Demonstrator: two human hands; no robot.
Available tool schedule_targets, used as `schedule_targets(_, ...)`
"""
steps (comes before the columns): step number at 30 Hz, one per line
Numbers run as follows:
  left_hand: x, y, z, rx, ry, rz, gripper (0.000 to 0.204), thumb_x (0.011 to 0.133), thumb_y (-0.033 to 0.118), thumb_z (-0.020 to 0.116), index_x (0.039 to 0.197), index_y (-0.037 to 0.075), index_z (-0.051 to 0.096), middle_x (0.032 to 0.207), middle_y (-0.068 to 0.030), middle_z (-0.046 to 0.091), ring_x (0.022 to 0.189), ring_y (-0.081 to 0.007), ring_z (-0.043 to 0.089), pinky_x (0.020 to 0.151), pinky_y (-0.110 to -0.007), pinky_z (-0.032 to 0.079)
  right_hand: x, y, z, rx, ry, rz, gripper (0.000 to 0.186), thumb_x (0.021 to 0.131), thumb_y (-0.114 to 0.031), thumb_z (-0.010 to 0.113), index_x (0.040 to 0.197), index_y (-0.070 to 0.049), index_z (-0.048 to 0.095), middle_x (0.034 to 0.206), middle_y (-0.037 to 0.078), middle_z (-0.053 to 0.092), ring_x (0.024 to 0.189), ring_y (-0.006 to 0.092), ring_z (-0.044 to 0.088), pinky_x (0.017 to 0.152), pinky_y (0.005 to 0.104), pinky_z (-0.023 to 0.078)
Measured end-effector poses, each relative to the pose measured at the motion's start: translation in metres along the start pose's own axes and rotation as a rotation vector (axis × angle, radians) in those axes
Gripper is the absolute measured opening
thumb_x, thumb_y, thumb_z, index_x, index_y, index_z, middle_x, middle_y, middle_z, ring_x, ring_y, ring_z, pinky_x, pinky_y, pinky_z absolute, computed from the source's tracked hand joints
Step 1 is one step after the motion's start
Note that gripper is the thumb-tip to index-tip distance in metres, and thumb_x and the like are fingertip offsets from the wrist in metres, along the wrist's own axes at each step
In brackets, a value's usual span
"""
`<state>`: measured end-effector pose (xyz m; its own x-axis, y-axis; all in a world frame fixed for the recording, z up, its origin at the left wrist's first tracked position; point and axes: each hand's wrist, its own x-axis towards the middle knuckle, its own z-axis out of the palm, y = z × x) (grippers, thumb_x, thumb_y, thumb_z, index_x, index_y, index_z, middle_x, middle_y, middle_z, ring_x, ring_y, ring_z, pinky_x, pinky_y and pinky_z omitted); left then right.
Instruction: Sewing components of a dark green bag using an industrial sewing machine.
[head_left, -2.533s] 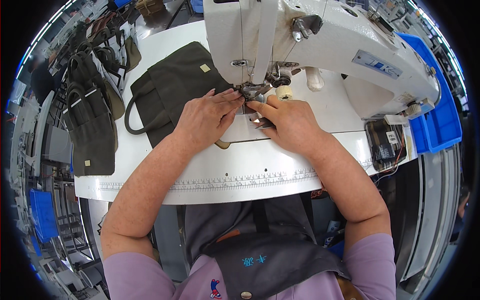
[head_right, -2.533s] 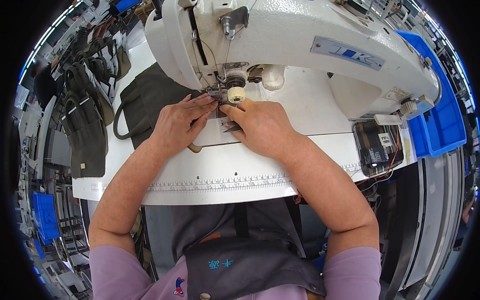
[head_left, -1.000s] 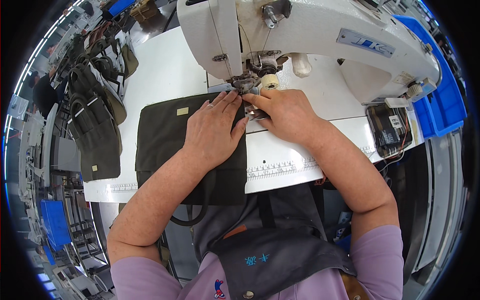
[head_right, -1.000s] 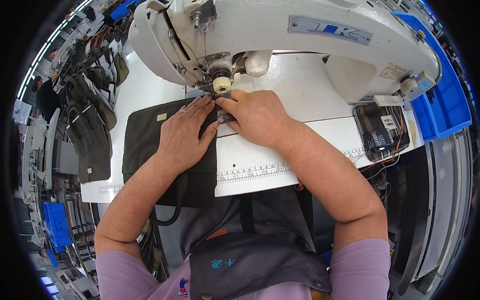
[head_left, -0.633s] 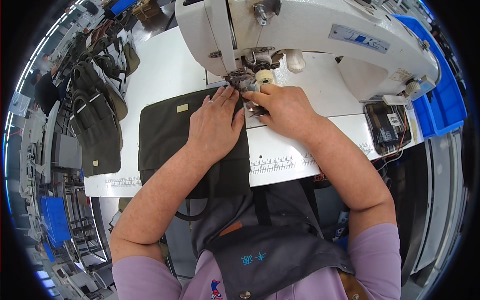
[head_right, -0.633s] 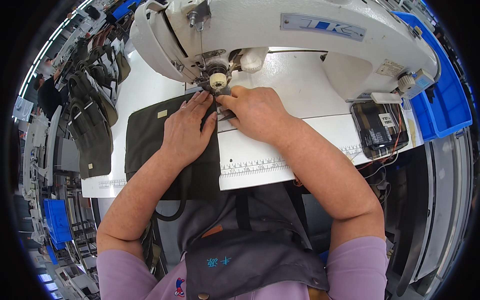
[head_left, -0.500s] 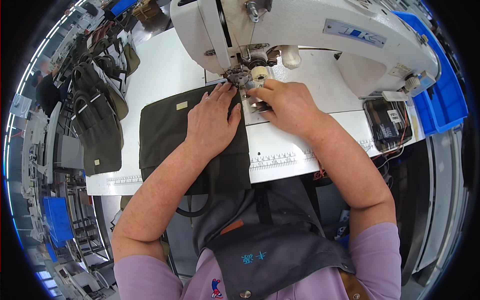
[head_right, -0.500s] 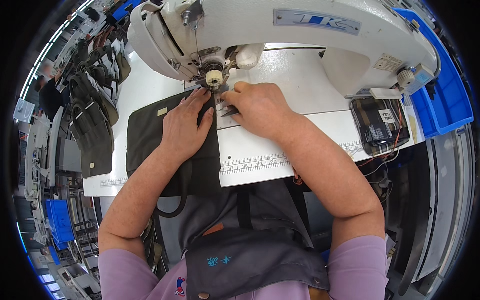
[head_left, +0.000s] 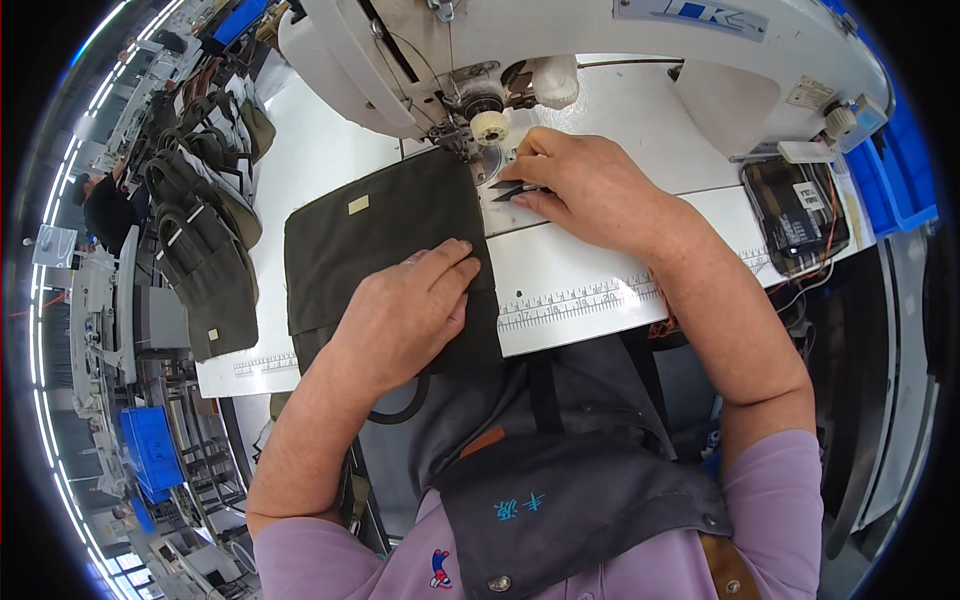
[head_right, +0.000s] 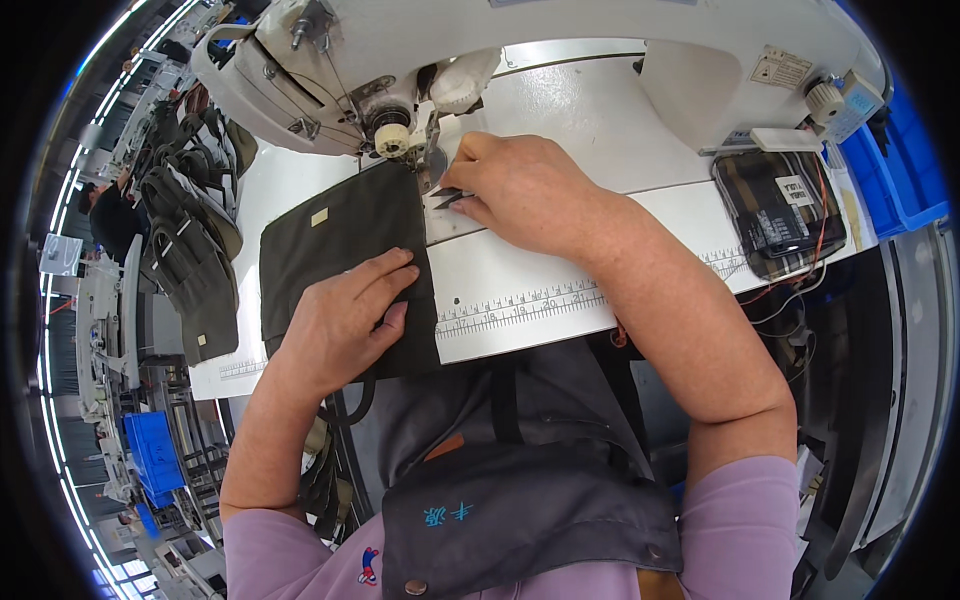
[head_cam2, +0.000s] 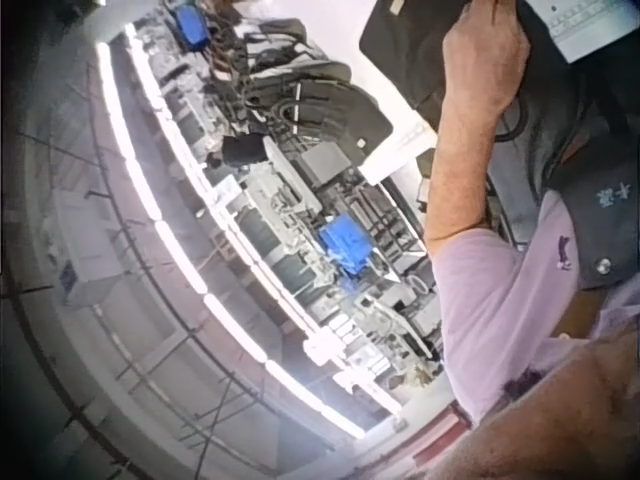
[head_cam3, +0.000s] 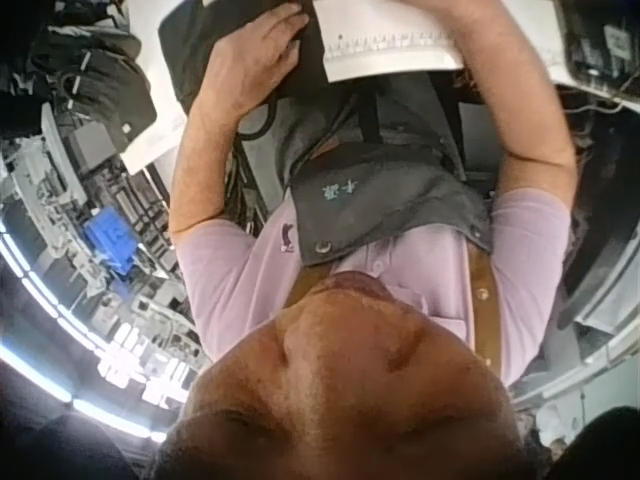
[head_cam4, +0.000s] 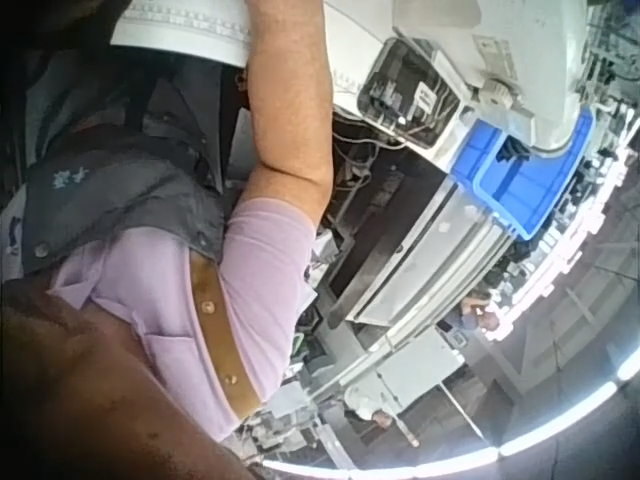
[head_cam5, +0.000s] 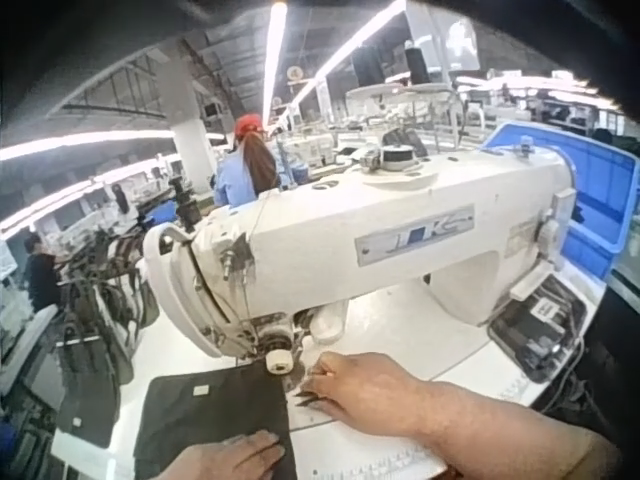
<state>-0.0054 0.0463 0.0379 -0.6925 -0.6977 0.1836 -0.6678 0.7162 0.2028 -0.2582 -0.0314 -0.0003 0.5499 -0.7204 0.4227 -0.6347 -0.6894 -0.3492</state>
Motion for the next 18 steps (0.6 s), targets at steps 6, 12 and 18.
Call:
schedule_targets(6,-0.005,-0.008,0.014,0.203,0.068,0.117,0.026,0.081,0.002,0.073,0.107,0.002,0.068,0.118,-0.0139,0.071,0.094,-0.0289,0.074,0.084,-0.037,0.061,0.0,-0.005,0.002,0.067,0.009,-0.053,0.013,0.088,-0.021,0.073,0.096,-0.014,0.079,0.092,0.005,0.066,0.083,0.0278,0.069,0.075,0.0425,0.056)
schedule_targets(12,-0.005,-0.006,0.021,-0.082,0.258,-0.01,0.016,0.08,-0.003,0.074,0.095,0.0,0.067,0.104,-0.0149,0.076,0.089,-0.0284,0.075,0.076,-0.036,0.062,-0.001,-0.009,0.003,0.102,0.037,-0.117,0.013,0.084,-0.018,0.077,0.095,-0.012,0.079,0.089,0.003,0.067,0.077,0.0261,0.069,0.068,0.0402,0.054)
schedule_targets(18,-0.002,-0.001,0.019,-0.113,0.258,-0.066,0.013,0.08,-0.002,0.074,0.09,0.002,0.067,0.103,-0.0119,0.076,0.087,-0.0283,0.075,0.076,-0.036,0.062,-0.002,-0.012,0.006,0.083,0.02,-0.103,0.011,0.086,-0.025,0.074,0.087,-0.015,0.079,0.087,0.001,0.066,0.081,0.024,0.07,0.07,0.0405,0.055)
